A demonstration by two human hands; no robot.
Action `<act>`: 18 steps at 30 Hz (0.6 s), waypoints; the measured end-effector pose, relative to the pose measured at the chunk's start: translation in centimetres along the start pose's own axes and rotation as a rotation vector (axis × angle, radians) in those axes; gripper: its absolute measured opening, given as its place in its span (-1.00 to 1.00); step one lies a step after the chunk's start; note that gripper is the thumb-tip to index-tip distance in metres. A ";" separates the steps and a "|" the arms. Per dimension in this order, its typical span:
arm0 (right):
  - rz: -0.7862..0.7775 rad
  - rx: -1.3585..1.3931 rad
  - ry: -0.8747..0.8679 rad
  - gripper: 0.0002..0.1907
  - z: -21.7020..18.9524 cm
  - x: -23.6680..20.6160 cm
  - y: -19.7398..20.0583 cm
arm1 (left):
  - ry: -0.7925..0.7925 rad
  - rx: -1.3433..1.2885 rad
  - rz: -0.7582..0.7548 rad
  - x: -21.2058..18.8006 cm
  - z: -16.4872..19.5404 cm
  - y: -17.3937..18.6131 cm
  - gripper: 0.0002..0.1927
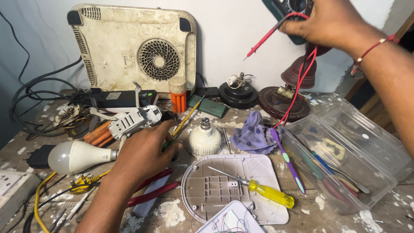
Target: The person opens the cover of a white LED light fixture on a cluttered workbench, unscrews its internal components with a yellow screwdriver, and detaches the wiring. They remove a small green circuit board from the housing, then pick up a multimeter with red and black probes and adjust its dial to test the board.
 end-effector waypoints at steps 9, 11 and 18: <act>0.040 0.036 0.088 -0.51 -1.1 -1.5 2.4 | -0.020 -0.021 -0.002 -0.6 1.7 0.1 -0.45; 0.056 0.052 0.086 -0.48 -0.5 -2.3 1.6 | -0.057 -0.095 -0.005 -0.7 2.8 0.3 -0.55; 0.197 0.060 0.200 -0.10 1.3 -5.3 -1.4 | -0.057 -0.218 -0.133 1.8 8.7 -2.2 -0.60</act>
Point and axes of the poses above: each hand's wrist, its own x-axis towards the middle knuckle, its own y-axis out of the back of the hand, z = x × y, the point moved 7 cm from there along x, towards the middle knuckle, and after that the axes turned 2 degrees about z, right-handed, at the moved point
